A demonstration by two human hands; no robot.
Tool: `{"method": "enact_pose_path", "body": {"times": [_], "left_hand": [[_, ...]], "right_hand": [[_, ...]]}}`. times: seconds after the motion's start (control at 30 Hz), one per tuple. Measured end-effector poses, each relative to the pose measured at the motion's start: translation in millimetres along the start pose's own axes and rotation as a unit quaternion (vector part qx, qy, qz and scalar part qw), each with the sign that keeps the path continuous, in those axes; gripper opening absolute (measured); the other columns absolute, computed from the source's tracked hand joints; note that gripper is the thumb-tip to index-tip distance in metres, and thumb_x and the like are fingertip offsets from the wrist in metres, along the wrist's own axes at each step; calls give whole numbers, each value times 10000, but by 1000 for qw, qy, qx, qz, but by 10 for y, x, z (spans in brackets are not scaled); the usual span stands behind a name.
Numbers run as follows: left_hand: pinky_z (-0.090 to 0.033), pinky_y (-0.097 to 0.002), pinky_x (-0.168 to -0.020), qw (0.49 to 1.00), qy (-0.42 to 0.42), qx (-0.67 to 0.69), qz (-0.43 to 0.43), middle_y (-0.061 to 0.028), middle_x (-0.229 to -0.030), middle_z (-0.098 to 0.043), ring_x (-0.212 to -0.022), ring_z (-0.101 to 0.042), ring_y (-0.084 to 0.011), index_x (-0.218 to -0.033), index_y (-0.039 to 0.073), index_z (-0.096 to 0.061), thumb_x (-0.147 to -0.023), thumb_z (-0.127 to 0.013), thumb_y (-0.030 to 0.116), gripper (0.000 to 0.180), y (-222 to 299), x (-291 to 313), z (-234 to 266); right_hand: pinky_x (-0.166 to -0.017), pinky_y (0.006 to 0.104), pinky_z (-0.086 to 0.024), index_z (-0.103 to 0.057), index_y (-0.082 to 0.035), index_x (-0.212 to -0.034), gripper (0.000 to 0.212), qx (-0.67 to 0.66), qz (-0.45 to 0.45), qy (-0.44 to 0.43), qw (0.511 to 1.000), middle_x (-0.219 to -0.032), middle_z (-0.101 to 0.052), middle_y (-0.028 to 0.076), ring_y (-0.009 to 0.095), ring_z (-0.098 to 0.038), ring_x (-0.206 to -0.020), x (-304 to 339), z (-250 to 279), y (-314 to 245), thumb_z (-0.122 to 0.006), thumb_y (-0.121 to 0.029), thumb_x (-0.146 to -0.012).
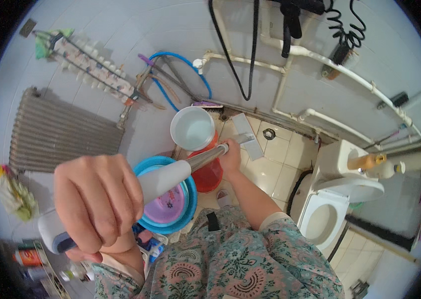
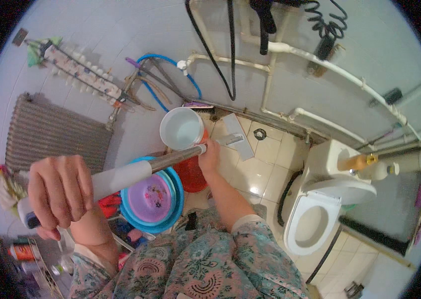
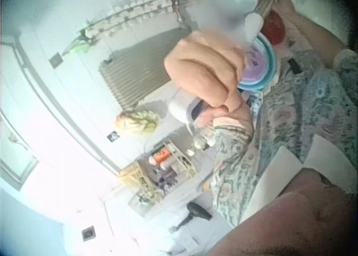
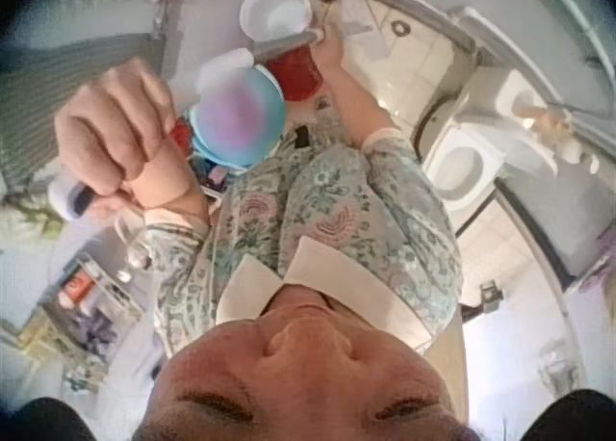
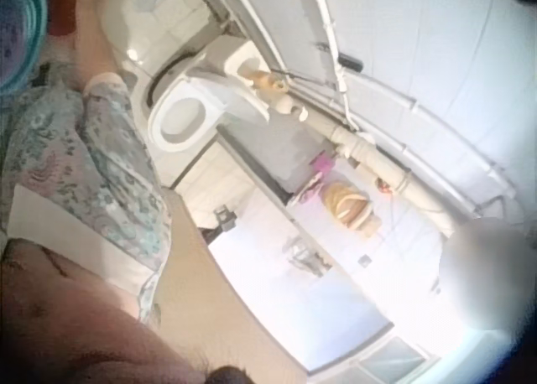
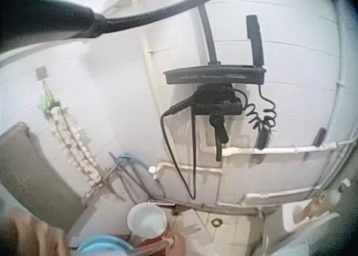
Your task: The person mops the tiled floor of a bathroom and adjacent hallway using a flat mop. They move the mop back and forth across the floor, navigating around a toilet and various buckets. The person briefly pauses to pick up a tissue from a wall-mounted dispenser and then resumes mopping before placing the mop against the wall.
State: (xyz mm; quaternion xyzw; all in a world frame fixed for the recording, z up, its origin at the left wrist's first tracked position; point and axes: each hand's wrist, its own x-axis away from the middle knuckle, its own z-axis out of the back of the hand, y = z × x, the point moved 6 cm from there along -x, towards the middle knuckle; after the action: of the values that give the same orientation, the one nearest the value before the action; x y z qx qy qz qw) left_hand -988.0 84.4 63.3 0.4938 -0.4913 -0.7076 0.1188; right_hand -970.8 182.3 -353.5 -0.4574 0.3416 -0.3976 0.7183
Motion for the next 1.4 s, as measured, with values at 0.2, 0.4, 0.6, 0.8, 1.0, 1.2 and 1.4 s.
{"method": "enact_pose_path", "body": {"times": [0.2, 0.4, 0.6, 0.8, 1.0, 1.2, 1.4], "left_hand": [[-419, -256, -457, 988, -143, 60, 22, -55, -592, -560, -475, -535, -149, -688, 14, -598, -813, -590, 110, 158, -93, -278, 226], [-386, -254, -397, 984, -147, 103, 15, -108, -581, -525, -437, -496, -175, -692, -59, -559, -879, -510, 99, 250, -183, -401, 134], [-350, -256, -380, 977, -182, 104, 32, -91, -568, -492, -414, -464, -172, -664, -36, -535, -896, -484, 140, 296, -356, -722, -75], [-342, -253, -386, 962, -235, 130, 41, -92, -629, -514, -453, -486, -178, -671, -13, -517, -903, -447, 142, 287, -619, -1071, -292], [-438, -307, -540, 927, -336, 144, 87, -104, -760, -556, -611, -546, -203, -845, -11, -548, -883, -437, 117, 174, -718, -1262, -743], [-402, -251, -436, 941, -313, 111, 67, 26, -498, -440, -402, -452, -100, -649, 123, -508, -833, -499, 153, 187, -933, -1342, -1003], [-438, -261, -558, 945, -316, 86, 3, -30, -692, -541, -597, -539, -135, -769, 55, -544, -875, -419, 188, 211, 60, -1103, -1069]], "right_hand": [[-774, 362, -414, -545, -59, -830, 245, -3, -30, 71, 997, -900, -539, 113, 288, -498, -920, -111, 1, 32, -691, -197, -689], [-775, 358, -417, -544, -68, -845, 266, 9, -50, 87, 995, -910, -545, 105, 285, -499, -913, -87, 142, 87, -699, -205, -679], [-761, 369, -417, -543, -76, -839, 264, 13, -59, 91, 994, -889, -551, 101, 290, -494, -898, -58, 388, 135, -695, -222, -681], [-743, 382, -417, -532, -80, -837, 265, 27, -44, 116, 992, -882, -554, 90, 296, -489, -873, 8, 860, 223, -693, -224, -683], [-726, 377, -415, -533, -91, -833, 316, 36, -27, 82, 996, -832, -560, 75, 282, -492, -861, 195, 1241, 250, -727, -273, -662], [-712, 396, -435, -527, -130, -810, 207, 31, 38, 6, 999, -896, -558, 35, 284, -489, -937, 198, 1443, 733, -662, -263, -726], [-717, 381, -439, -570, -132, -783, 179, 45, 74, -107, 990, -856, -580, 39, 268, -523, -886, 444, 1467, -232, -673, -164, -640]]}}
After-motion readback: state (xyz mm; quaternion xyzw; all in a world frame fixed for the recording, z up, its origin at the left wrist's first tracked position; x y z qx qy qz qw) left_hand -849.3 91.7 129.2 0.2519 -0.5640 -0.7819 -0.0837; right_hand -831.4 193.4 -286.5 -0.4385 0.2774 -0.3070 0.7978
